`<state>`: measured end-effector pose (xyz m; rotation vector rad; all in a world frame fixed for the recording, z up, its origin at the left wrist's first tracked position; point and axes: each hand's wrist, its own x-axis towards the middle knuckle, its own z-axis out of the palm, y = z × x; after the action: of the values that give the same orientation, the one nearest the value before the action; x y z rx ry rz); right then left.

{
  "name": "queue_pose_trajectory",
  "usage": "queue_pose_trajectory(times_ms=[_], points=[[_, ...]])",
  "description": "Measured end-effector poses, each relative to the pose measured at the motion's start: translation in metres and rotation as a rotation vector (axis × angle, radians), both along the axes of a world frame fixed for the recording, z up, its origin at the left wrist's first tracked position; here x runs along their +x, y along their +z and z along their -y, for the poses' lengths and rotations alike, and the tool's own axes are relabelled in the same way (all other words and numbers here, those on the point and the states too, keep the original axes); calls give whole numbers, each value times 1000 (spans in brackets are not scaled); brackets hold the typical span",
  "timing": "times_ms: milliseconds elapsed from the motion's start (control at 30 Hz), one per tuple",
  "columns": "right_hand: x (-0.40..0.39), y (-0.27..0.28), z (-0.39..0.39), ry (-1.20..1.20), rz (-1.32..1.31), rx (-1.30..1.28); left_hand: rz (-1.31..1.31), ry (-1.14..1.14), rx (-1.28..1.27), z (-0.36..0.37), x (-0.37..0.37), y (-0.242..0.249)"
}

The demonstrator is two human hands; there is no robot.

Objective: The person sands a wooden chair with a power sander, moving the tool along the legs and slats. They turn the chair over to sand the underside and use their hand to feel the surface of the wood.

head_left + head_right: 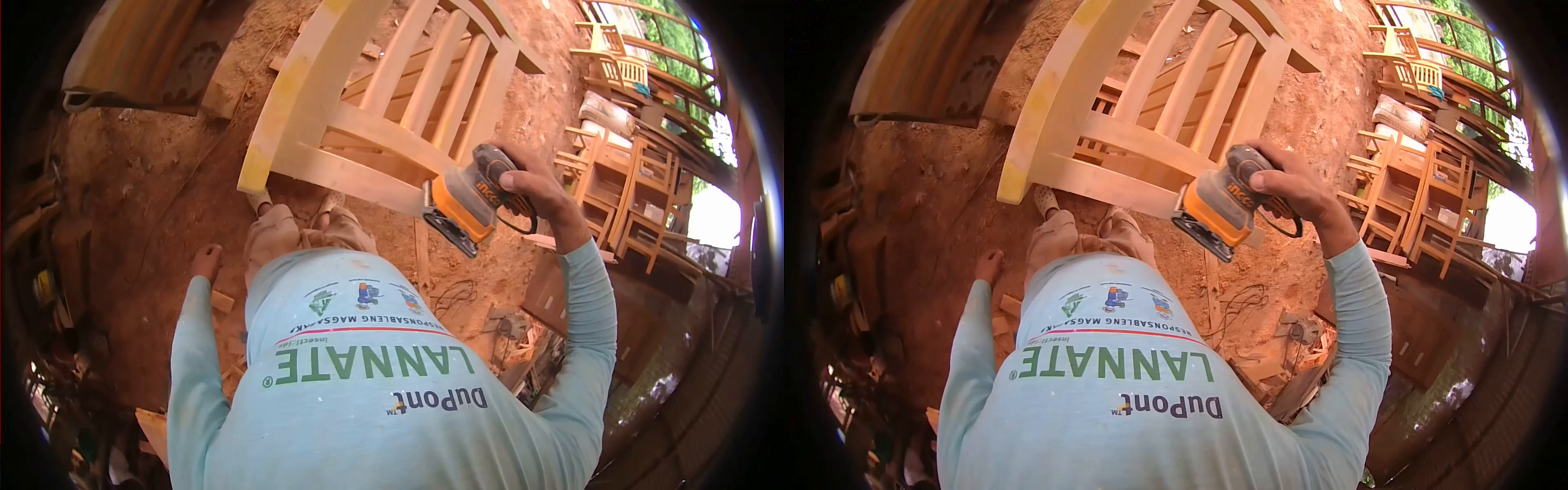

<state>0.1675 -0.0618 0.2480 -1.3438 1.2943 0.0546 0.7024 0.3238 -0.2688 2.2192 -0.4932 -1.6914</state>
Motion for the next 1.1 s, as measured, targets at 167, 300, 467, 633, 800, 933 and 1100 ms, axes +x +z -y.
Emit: queue_pose_trajectory(times_ms=[167,300,467,633,800,933,1100], points=[[-12,-9,6,-37,45,75,18,0,-7,13,-15,17],[-8,-14,12,-20,55,88,43,6,-21,13,-16,29],[-14,-12,13,-25,-53,88,57,45,-39,-17,-12,8],[-2,-6,9,-44,-51,71,89,21,96,-29,-12,14],[-9,-9,13,-6,-81,47,65,105,-11,-41,-9,-11],[26,4,19,79,-46,18,81,90,24,-20,-16,26],[89,0,37,243,18,-22,124,92,27,-7,-17,29]])
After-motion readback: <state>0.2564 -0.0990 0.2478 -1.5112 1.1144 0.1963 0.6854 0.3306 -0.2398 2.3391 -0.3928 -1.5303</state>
